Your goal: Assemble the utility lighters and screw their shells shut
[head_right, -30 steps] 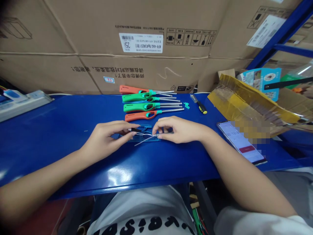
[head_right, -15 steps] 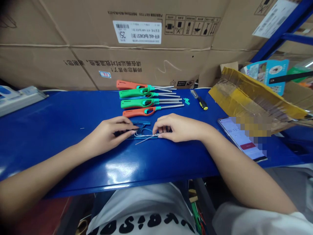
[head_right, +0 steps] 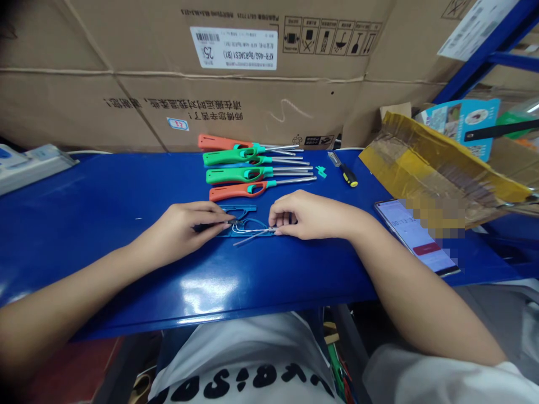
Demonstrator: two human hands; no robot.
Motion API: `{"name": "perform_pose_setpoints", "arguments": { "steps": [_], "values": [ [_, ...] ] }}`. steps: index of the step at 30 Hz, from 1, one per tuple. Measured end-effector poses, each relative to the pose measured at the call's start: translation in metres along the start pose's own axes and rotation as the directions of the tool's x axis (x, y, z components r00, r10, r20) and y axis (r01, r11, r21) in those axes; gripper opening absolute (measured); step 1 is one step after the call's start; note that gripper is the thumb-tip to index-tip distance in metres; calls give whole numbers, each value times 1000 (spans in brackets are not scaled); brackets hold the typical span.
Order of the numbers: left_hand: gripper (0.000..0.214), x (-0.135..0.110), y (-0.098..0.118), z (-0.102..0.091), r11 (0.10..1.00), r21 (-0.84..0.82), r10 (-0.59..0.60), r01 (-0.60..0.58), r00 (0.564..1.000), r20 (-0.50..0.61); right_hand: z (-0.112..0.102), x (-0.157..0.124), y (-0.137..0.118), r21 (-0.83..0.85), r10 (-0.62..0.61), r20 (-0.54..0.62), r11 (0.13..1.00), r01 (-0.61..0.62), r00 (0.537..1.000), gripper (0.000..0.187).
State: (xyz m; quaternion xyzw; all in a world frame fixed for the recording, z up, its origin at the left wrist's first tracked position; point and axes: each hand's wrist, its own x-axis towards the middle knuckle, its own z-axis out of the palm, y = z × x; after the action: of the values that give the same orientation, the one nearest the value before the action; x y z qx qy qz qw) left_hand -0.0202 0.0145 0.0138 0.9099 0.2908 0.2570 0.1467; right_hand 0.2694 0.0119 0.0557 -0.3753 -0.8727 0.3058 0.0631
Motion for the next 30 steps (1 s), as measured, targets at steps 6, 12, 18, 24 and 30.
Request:
{"name": "perform_pose_setpoints", "arguments": {
  "steps": [6,12,18,24,30],
  "values": [
    [24,-1,0,2,999,33,14,-14,1000,-9,-1,0,5,-22,-4,3,1000,4,1000,11],
    [23,-1,2,2,999,41,15,-15,1000,15,-1,-2,4,-67,-37,11,997,38,999,11],
    [23,-3,1,3,999,39,-3,2,1000,28,1,-3,-5,-241,-41,21,969,45,999,13],
    [25,-4,0,4,999,31,-25,24,999,31,5,-4,-14,-325,-50,37,944,60,998,18],
    [23,-4,1,3,999,34,-31,29,998,53,10,-6,-25,-436,6,50,900,16,999,23]
  ]
}}
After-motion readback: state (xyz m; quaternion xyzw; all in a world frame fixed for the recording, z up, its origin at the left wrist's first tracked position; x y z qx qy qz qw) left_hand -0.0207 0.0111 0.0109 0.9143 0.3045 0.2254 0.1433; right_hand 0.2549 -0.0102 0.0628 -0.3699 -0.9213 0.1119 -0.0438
